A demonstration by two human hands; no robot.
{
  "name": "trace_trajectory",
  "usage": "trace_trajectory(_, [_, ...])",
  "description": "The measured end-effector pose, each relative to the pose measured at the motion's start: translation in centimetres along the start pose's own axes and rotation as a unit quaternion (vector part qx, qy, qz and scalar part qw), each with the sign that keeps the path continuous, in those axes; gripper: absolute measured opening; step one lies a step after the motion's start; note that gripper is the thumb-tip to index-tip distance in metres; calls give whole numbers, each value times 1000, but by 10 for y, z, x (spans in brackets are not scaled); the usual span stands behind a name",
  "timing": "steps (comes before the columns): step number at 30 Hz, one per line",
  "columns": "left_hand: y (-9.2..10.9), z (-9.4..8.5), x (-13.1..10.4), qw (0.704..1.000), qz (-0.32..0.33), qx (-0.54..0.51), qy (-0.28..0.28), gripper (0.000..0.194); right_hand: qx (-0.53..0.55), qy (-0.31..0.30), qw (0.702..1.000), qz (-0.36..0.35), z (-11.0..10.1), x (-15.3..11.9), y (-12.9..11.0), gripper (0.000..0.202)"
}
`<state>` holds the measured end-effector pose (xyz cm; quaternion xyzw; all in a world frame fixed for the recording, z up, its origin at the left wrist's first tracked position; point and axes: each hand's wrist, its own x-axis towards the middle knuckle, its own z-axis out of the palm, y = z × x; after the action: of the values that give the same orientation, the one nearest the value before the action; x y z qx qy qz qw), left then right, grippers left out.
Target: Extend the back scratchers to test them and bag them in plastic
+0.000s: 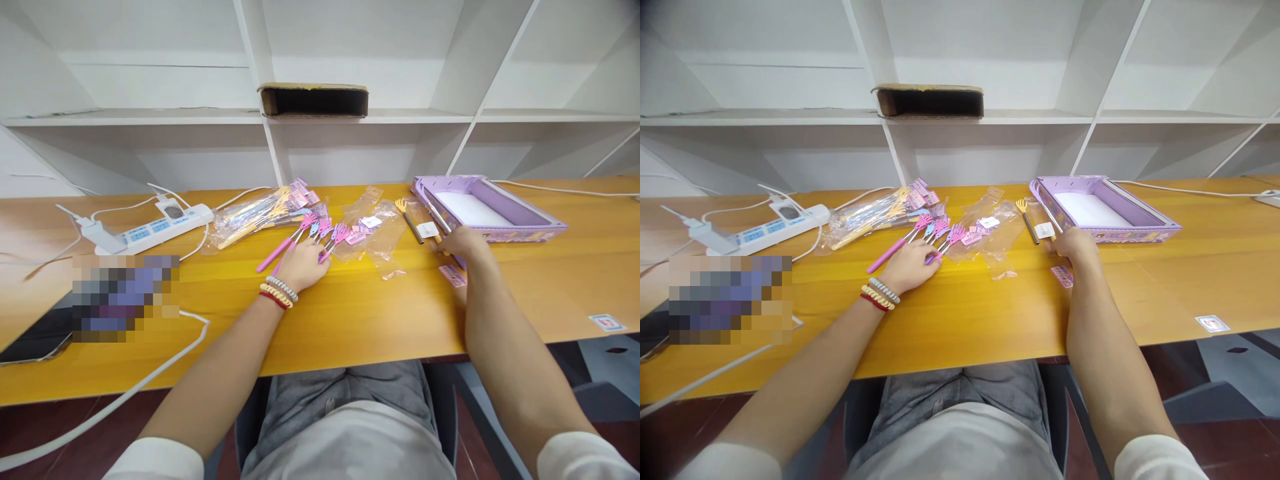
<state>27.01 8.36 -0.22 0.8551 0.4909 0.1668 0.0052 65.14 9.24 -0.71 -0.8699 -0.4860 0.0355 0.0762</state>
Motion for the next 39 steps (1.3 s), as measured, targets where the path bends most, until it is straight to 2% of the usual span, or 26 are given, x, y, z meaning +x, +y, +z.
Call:
trace_trajectory(3, [1, -1, 0, 1000, -2, -1, -5, 22, -51, -86, 995, 27, -1, -3, -7, 19])
trace_trajectory(7, [2, -2, -1, 1000, -4, -6, -9, 24, -43, -75, 996, 13, -5, -13, -16, 25])
trace_trajectory(10, [2, -3, 0, 1000, -3, -4, -9, 23, -13, -37, 999, 10, -10, -21, -22, 26])
trace_trajectory(12, [3, -2, 0, 1000, -2, 0, -10, 22, 31, -10, 999, 5, -13, -27, -28, 23])
trace_trajectory(14, [2, -2, 0, 1000, -1, 3, -11, 23, 109, -14, 994, -21, -12, -35, -39, 16])
trace_trajectory(17, [3, -3, 0, 1000, 1, 1, -15, 23, 260, -76, 957, -106, -1, -49, -63, 12])
trace_trajectory(19, [3, -3, 0, 1000, 1, -1, -17, 23, 307, -117, 936, -130, 9, -58, -78, 12])
trace_trajectory(20, [4, -4, -1, 1000, 1, 0, -17, 23, 306, -128, 934, -132, 13, -62, -85, 14])
trace_trajectory(23, [5, -5, -1, 1000, -2, 3, -17, 23, 264, -109, 947, -148, 20, -69, -97, 15])
trace_trajectory(26, [5, -5, -1, 1000, -2, -1, -19, 22, 231, -75, 957, -157, 18, -70, -99, 17])
trace_trajectory(31, [6, -6, -1, 1000, -2, -8, -11, 22, 254, -20, 957, -137, 12, -69, -96, 35])
trace_trajectory(34, [8, -7, -1, 1000, -3, -8, -7, 22, 299, 3, 947, -118, 11, -71, -98, 40])
trace_trajectory(39, [10, -6, -1, 1000, 7, -27, 0, 24, 411, -17, 905, -111, 10, -77, -102, 37])
